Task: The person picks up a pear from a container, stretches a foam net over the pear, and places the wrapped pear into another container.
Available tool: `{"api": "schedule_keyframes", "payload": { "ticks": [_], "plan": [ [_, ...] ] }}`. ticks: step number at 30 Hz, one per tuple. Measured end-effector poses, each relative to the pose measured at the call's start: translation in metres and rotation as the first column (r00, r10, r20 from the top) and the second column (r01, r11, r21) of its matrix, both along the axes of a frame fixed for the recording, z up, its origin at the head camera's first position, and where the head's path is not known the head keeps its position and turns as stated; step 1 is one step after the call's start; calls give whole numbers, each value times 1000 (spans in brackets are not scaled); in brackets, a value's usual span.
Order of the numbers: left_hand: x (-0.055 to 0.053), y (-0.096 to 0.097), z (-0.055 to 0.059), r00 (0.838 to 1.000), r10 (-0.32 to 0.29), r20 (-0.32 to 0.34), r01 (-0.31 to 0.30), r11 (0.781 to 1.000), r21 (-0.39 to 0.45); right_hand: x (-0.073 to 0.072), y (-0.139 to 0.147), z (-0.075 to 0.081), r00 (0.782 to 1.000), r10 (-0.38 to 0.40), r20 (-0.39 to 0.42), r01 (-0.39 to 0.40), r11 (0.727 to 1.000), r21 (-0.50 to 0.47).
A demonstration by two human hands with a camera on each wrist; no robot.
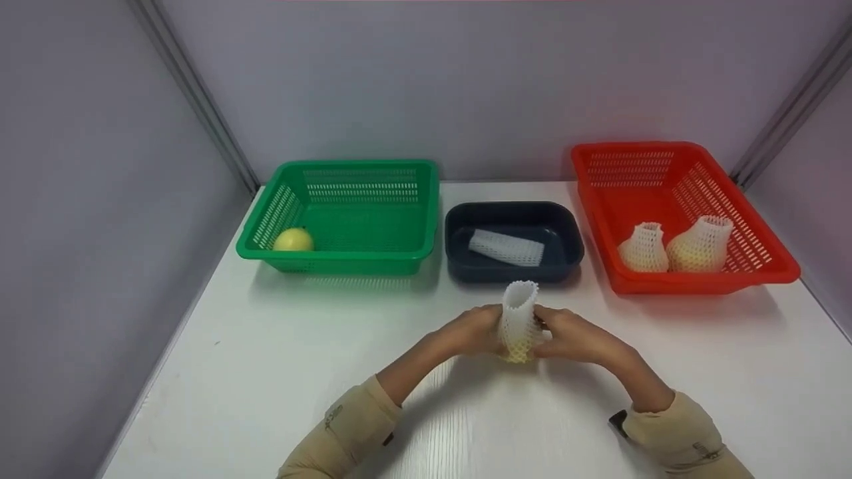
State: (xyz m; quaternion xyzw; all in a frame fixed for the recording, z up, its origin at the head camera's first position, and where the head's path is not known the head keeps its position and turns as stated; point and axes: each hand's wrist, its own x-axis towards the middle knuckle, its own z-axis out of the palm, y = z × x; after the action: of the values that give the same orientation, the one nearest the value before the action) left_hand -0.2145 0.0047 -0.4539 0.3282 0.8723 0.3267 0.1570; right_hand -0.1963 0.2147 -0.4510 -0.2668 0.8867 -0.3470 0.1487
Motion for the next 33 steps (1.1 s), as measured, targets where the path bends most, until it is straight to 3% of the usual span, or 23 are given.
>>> {"api": "schedule_keyframes", "payload": {
  "ticks": [4,6,11,16,25,29,33],
  "plan": [
    [-10,-1,1,1000,-7,0,7,1000,30,-7,-1,-1,1000,-13,-9,13,1000,-20],
    [-18,-2,-2,999,-15,-32,16,998,53,-13,0,-2,1000,-30,-10,30,999,-31],
    [-30,1,-3,996,29,-84,-25,999,42,-28,-1,-4,997,-61,-40,58,997,-58],
    [-35,4,-2,995,77,-65,-77,997,14,-38,0,-7,997,-79,-1,79,996,-40],
    [-40,6,-2,997,19,-73,-21,999,-30,-42,2,-11,1000,16,-14,-17,999,-46],
    [-41,5,1,998,2,-62,-6,998,-59,-42,1,-6,1000,-1,13,1,1000,1],
    [-39,3,4,999,38,-40,-40,996,-76,-38,-1,4,998,-62,33,61,997,39]
  ]
}}
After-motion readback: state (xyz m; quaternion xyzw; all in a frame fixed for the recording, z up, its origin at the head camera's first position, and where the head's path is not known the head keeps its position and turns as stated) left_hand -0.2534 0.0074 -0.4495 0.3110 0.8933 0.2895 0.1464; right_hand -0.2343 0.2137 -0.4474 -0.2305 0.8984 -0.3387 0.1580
